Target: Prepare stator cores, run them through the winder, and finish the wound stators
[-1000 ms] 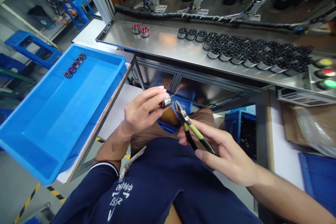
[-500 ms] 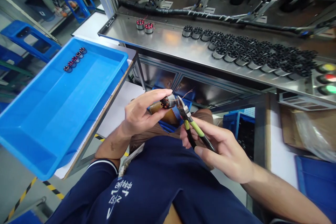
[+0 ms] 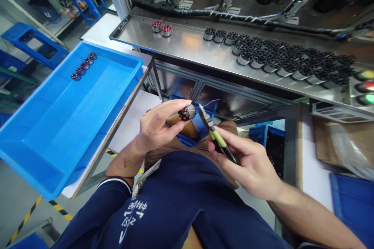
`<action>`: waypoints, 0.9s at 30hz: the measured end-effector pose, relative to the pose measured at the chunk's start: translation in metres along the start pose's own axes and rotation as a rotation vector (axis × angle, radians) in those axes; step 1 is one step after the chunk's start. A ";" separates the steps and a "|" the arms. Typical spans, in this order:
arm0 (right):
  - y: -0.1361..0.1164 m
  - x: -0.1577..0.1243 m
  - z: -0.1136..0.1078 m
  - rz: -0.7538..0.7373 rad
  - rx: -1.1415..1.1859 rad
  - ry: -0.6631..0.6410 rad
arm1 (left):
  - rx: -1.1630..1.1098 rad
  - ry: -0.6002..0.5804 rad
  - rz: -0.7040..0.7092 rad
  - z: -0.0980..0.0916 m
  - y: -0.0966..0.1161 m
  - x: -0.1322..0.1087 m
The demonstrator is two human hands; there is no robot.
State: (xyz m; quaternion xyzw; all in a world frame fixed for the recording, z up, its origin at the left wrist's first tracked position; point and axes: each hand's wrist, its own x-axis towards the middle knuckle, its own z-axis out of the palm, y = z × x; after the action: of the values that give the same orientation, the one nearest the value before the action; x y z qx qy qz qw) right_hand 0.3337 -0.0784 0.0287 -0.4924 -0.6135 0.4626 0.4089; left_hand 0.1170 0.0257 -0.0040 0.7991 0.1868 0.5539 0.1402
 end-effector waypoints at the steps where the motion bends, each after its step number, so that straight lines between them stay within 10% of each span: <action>1: 0.001 0.000 -0.001 0.002 -0.019 0.038 | 0.018 0.005 0.025 0.000 0.000 0.001; 11: 0.026 -0.005 -0.007 0.045 0.055 0.091 | 0.264 0.061 0.050 0.002 0.000 0.002; 18: 0.032 -0.006 -0.011 0.074 0.101 0.102 | -0.528 0.100 -0.354 0.008 -0.026 -0.008; 27: 0.043 -0.007 -0.006 0.135 0.106 0.056 | -0.906 0.083 -0.728 -0.004 -0.025 -0.014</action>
State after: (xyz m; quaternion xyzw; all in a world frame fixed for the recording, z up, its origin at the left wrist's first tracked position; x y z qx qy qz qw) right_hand 0.3499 -0.0805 -0.0116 -0.5229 -0.5418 0.5072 0.4193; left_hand 0.1057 0.0422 -0.0250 0.5215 0.1992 0.5256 0.6420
